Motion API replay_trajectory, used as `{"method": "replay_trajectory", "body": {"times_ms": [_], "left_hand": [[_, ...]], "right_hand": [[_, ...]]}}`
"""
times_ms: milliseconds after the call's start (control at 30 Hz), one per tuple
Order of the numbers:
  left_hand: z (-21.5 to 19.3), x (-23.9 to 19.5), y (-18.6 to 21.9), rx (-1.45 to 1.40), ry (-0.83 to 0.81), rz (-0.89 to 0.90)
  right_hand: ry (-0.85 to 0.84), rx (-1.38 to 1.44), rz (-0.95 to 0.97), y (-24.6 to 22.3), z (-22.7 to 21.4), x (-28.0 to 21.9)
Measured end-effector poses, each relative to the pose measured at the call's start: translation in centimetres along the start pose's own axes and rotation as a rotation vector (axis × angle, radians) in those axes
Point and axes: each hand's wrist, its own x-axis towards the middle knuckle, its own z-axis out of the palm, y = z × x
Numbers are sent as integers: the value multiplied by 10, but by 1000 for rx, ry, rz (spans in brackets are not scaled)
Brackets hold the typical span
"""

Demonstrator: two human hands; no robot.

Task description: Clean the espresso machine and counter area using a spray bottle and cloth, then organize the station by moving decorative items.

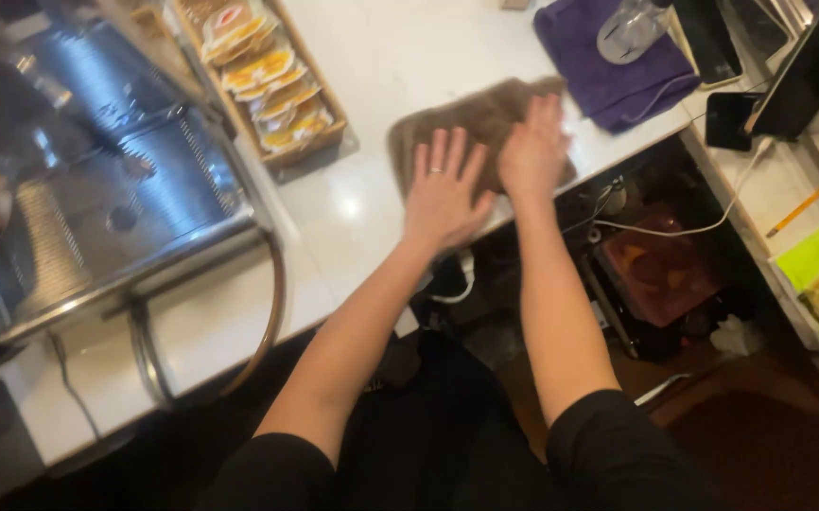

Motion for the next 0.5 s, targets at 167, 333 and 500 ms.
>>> {"method": "replay_trajectory", "body": {"times_ms": [167, 333, 500], "left_hand": [[-30, -56, 9, -12, -309, 117], [-85, -147, -29, -26, -213, -84], [-122, -228, -63, 69, -208, -235]], "right_hand": [[36, 61, 182, 14, -3, -73], [16, -5, -156, -82, -9, -122], [-103, 205, -407, -194, -8, -176]]}}
